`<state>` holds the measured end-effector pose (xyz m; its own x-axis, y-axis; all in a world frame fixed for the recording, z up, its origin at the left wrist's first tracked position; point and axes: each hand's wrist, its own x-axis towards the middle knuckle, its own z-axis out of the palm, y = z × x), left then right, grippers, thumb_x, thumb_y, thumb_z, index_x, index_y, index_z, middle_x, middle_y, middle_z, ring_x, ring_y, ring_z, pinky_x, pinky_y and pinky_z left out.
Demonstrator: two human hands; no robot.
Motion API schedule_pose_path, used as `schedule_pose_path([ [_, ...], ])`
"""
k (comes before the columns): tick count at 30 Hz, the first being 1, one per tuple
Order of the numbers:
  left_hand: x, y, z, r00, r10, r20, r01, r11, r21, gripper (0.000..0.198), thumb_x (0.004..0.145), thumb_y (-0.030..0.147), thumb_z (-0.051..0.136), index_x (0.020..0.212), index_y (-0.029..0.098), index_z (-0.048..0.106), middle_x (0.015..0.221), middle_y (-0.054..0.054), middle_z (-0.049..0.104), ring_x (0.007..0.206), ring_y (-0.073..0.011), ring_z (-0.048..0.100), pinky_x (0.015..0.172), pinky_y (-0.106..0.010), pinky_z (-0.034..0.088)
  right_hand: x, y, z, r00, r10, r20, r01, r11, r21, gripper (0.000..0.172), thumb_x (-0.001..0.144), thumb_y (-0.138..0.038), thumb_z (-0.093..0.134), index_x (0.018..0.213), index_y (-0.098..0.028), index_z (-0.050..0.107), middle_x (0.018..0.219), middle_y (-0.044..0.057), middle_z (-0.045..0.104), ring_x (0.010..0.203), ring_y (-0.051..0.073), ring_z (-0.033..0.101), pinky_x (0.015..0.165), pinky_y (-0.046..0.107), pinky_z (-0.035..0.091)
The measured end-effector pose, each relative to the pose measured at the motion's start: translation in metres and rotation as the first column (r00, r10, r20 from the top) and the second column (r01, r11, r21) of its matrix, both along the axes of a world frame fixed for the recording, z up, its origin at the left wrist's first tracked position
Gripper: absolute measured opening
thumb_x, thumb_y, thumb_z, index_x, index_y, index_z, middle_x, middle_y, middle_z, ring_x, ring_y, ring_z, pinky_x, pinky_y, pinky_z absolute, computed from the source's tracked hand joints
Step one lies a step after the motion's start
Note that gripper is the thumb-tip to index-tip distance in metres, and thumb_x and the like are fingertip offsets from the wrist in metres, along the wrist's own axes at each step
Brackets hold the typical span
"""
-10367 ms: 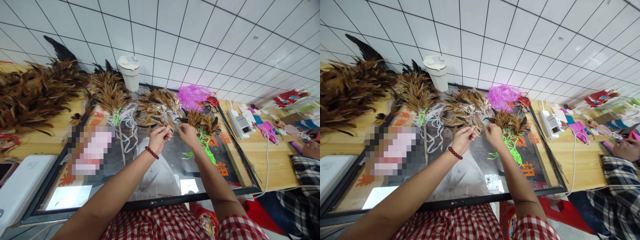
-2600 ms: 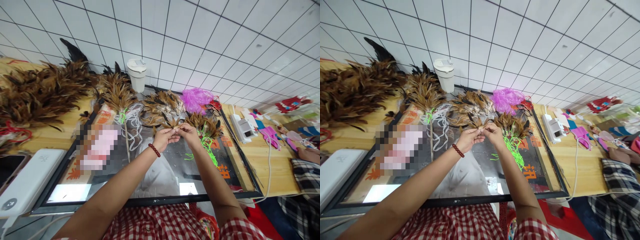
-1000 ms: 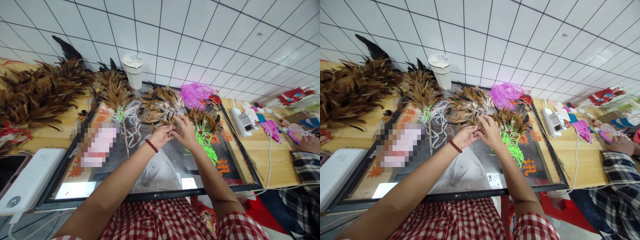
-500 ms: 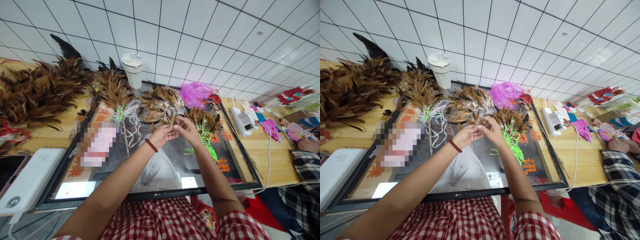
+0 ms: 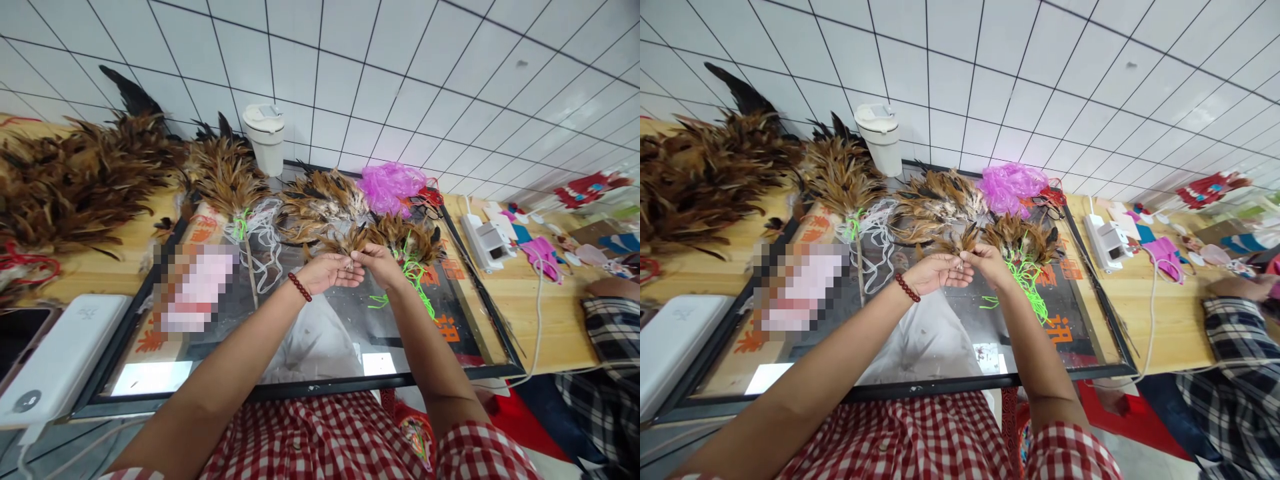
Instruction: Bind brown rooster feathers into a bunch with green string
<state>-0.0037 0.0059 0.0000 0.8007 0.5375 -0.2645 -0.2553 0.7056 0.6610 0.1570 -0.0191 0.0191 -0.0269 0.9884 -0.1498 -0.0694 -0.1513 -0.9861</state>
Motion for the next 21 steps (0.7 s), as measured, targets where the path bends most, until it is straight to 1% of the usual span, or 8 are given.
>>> schedule_pose_path([
  [4, 0.001, 0.000, -0.002, 0.998, 0.041, -0.043, -0.042, 0.999, -0.013, 0.011, 0.081, 0.016, 0.062, 0.081, 0.006, 0.067, 0.078, -0.014, 0.071, 0.070, -0.0173, 0.069, 0.076, -0.034, 0.054, -0.003, 0.000, 0.002, 0.998, 0.001, 0.059, -0.004, 0.999, 0.046, 0.033, 0.058, -0.045, 0.079, 0.061, -0.017, 0.061, 0.059, -0.003, 0.057, 0.058, 0.009, 0.049, 0.061, 0.025, 0.042],
  [8, 0.001, -0.002, -0.002, 0.984, 0.178, -0.016, -0.178, 0.982, -0.057, 0.009, 0.082, 0.015, 0.061, 0.076, 0.009, 0.065, 0.071, -0.008, 0.069, 0.062, -0.0136, 0.066, 0.068, -0.029, 0.054, -0.005, 0.001, 0.003, 0.963, -0.227, 0.142, 0.190, 0.953, 0.238, 0.033, 0.066, -0.048, 0.073, 0.080, -0.019, 0.064, 0.072, -0.001, 0.061, 0.068, 0.012, 0.053, 0.069, 0.027, 0.045],
  [11, 0.000, -0.001, 0.018, 0.964, 0.256, 0.068, -0.251, 0.966, -0.067, 0.016, 0.084, 0.016, 0.059, 0.070, 0.011, 0.064, 0.066, -0.004, 0.065, 0.062, -0.0116, 0.064, 0.066, -0.025, 0.053, 0.000, -0.001, 0.006, 0.891, -0.341, 0.299, 0.242, 0.915, 0.323, 0.034, 0.076, -0.052, 0.062, 0.077, -0.018, 0.064, 0.069, 0.002, 0.060, 0.068, 0.014, 0.054, 0.071, 0.030, 0.047],
  [13, -0.004, 0.004, 0.048, 0.914, 0.363, 0.181, -0.355, 0.932, -0.076, 0.026, 0.090, 0.017, 0.050, 0.068, 0.014, 0.064, 0.064, 0.000, 0.063, 0.062, -0.0074, 0.061, 0.066, -0.021, 0.052, 0.008, -0.002, 0.011, 0.823, -0.337, 0.457, 0.155, 0.908, 0.390, 0.036, 0.079, -0.052, 0.057, 0.082, -0.017, 0.066, 0.076, 0.006, 0.064, 0.074, 0.018, 0.058, 0.076, 0.035, 0.047],
  [14, -0.008, 0.007, 0.068, 0.880, 0.407, 0.245, -0.404, 0.912, -0.065, 0.031, 0.093, 0.018, 0.044, 0.069, 0.015, 0.064, 0.064, 0.002, 0.062, 0.064, -0.0056, 0.061, 0.066, -0.018, 0.050, 0.012, -0.003, 0.015, 0.780, -0.326, 0.534, 0.084, 0.900, 0.428, 0.038, 0.078, -0.052, 0.059, 0.093, -0.017, 0.067, 0.088, 0.009, 0.066, 0.084, 0.021, 0.060, 0.082, 0.038, 0.047],
  [17, -0.025, 0.020, 0.139, 0.725, 0.566, 0.394, -0.623, 0.782, 0.024, 0.039, 0.097, 0.020, 0.032, 0.082, 0.012, 0.067, 0.061, 0.006, 0.057, 0.072, -0.0004, 0.062, 0.065, -0.009, 0.042, 0.019, -0.008, 0.027, 0.689, -0.322, 0.649, -0.061, 0.867, 0.494, 0.065, 0.068, -0.050, 0.069, 0.123, -0.019, 0.056, 0.124, 0.013, 0.057, 0.115, 0.028, 0.052, 0.097, 0.045, 0.040],
  [19, -0.040, 0.028, 0.186, 0.641, 0.579, 0.504, -0.706, 0.703, 0.089, 0.046, 0.096, 0.023, 0.022, 0.094, 0.009, 0.066, 0.065, 0.010, 0.056, 0.085, 0.0035, 0.060, 0.071, -0.007, 0.034, 0.011, -0.015, 0.034, 0.749, -0.326, 0.577, 0.035, 0.889, 0.458, 0.055, 0.072, -0.050, 0.065, 0.118, -0.020, 0.059, 0.113, 0.012, 0.063, 0.108, 0.028, 0.057, 0.093, 0.044, 0.045],
  [21, -0.048, 0.034, 0.226, 0.567, 0.589, 0.575, -0.781, 0.607, 0.149, 0.073, 0.086, 0.020, -0.006, 0.100, 0.003, 0.063, 0.072, 0.011, 0.056, 0.093, 0.0058, 0.056, 0.074, -0.010, 0.029, -0.012, -0.029, 0.035, 0.900, -0.225, 0.373, 0.122, 0.952, 0.280, 0.039, 0.082, -0.050, 0.055, 0.108, -0.021, 0.061, 0.084, 0.006, 0.067, 0.082, 0.021, 0.064, 0.077, 0.039, 0.052],
])
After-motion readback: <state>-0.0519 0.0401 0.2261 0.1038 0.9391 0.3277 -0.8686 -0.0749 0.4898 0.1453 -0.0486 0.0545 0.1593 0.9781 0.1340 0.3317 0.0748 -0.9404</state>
